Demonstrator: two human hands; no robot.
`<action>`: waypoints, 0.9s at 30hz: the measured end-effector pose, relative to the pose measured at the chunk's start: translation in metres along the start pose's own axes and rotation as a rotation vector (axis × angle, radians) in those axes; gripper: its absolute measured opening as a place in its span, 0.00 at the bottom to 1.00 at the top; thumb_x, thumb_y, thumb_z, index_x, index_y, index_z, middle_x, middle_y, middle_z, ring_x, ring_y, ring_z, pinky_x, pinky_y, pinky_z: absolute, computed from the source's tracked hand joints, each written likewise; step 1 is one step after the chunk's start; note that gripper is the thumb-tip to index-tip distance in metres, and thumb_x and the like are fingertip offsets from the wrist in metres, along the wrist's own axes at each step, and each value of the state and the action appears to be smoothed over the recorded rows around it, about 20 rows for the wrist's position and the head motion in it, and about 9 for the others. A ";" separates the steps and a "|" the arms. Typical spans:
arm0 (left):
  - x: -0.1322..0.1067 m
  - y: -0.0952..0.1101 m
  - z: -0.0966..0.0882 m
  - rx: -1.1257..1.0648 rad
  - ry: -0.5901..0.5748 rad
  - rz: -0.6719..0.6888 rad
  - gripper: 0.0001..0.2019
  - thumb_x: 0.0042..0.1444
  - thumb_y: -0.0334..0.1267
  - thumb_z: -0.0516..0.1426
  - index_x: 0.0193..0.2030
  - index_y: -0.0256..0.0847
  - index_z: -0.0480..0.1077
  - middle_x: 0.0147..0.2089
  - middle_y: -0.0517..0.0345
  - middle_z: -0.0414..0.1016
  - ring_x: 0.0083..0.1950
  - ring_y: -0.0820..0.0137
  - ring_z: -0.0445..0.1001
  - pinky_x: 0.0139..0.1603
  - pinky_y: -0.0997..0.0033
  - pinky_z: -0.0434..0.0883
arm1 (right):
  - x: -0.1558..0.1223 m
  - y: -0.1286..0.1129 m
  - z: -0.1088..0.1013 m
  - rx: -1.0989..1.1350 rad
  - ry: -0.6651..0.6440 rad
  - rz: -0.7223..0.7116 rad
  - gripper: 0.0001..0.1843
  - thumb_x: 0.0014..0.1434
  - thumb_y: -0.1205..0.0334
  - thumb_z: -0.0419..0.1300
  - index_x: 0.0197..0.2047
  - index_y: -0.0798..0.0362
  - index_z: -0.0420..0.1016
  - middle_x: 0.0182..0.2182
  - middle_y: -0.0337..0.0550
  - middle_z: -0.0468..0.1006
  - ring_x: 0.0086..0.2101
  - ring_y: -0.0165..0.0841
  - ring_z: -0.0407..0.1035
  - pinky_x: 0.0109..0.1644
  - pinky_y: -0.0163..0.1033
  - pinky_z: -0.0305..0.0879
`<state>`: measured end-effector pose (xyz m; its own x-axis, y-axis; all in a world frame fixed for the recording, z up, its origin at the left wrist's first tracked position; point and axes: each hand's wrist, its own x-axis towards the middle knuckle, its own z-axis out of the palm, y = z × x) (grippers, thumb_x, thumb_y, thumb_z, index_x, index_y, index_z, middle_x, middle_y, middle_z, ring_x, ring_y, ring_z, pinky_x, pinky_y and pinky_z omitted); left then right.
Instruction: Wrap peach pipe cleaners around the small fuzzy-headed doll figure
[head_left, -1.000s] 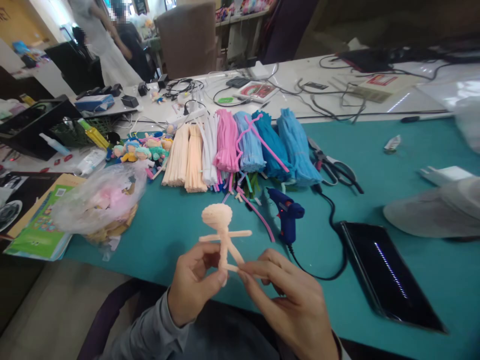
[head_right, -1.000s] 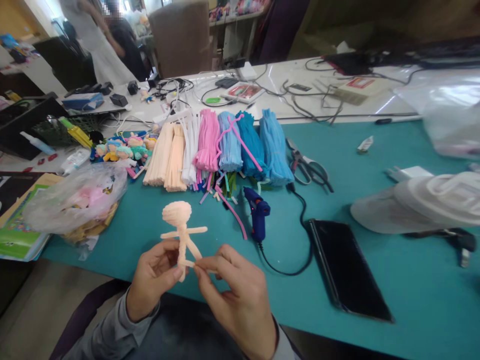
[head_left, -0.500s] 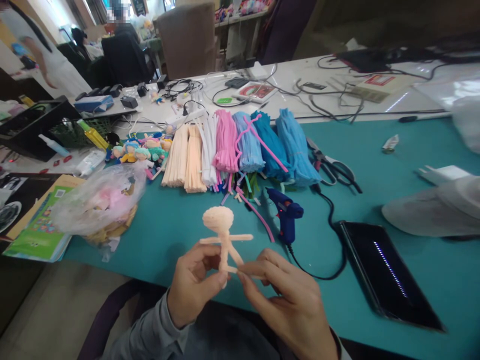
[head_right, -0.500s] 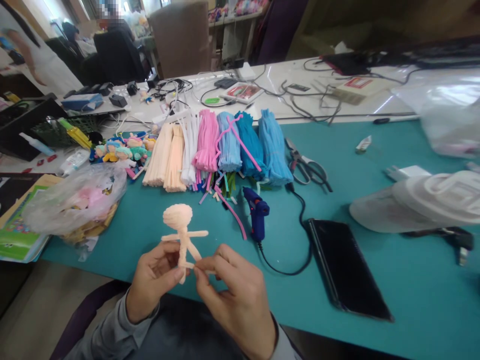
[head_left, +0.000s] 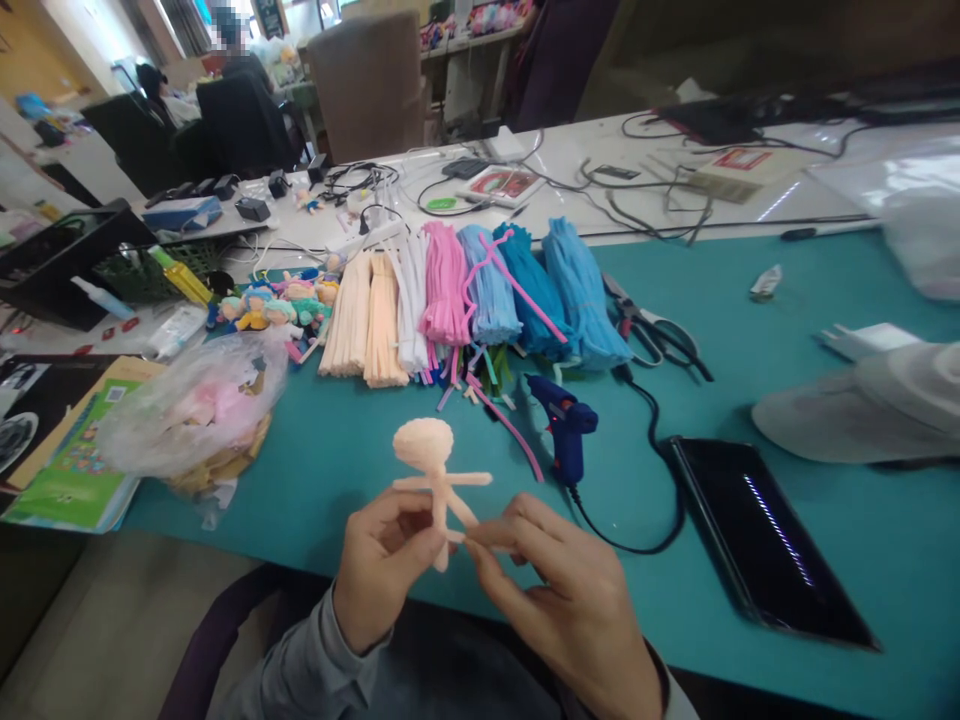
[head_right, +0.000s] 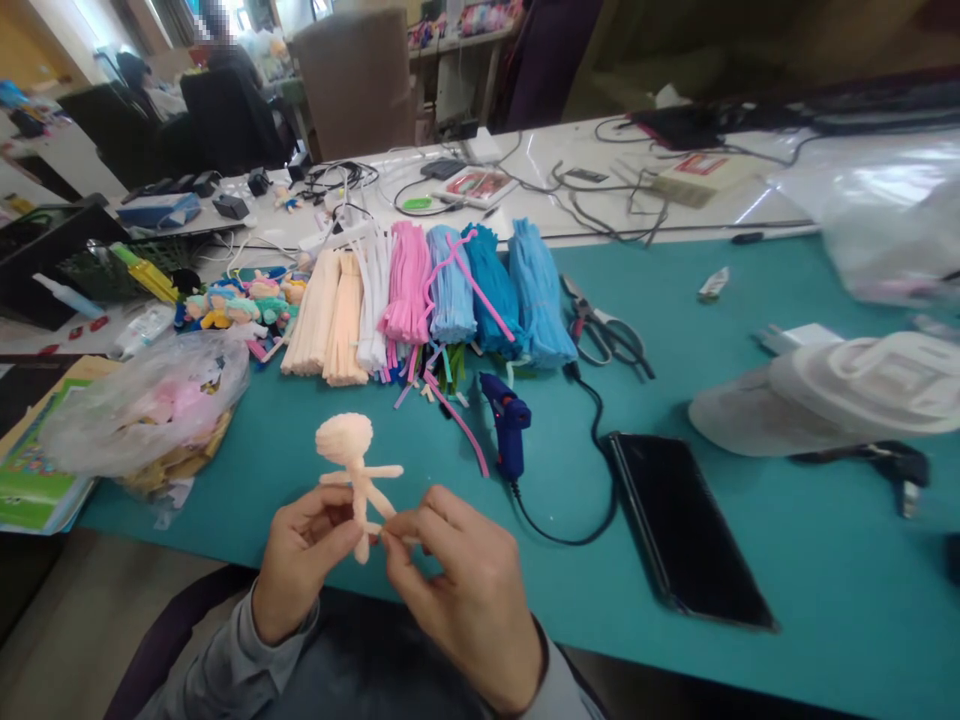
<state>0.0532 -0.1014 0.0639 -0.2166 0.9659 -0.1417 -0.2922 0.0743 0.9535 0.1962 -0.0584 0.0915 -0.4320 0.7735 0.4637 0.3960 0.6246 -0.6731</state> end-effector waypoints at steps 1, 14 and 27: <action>0.000 -0.001 -0.001 -0.001 0.006 0.001 0.08 0.46 0.37 0.63 0.32 0.35 0.75 0.25 0.55 0.75 0.24 0.72 0.70 0.26 0.71 0.70 | 0.000 0.000 0.000 0.005 -0.004 0.001 0.08 0.57 0.68 0.55 0.27 0.52 0.71 0.20 0.38 0.67 0.21 0.27 0.64 0.23 0.32 0.58; 0.009 -0.002 -0.005 -0.181 0.050 -0.089 0.08 0.36 0.35 0.67 0.26 0.36 0.76 0.25 0.56 0.76 0.25 0.72 0.70 0.25 0.73 0.70 | -0.003 0.001 0.003 0.046 -0.016 0.029 0.05 0.58 0.68 0.55 0.32 0.53 0.72 0.25 0.42 0.72 0.27 0.30 0.69 0.29 0.34 0.63; 0.013 0.000 -0.009 -0.472 -0.085 -0.289 0.11 0.32 0.34 0.69 0.25 0.36 0.76 0.25 0.58 0.75 0.24 0.76 0.70 0.23 0.80 0.68 | -0.006 0.001 0.011 0.200 0.019 0.044 0.05 0.58 0.70 0.56 0.33 0.53 0.72 0.25 0.40 0.71 0.25 0.29 0.67 0.28 0.33 0.62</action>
<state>0.0421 -0.0914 0.0598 0.0044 0.9407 -0.3392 -0.7179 0.2390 0.6538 0.1901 -0.0637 0.0820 -0.4021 0.8024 0.4410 0.2439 0.5581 -0.7931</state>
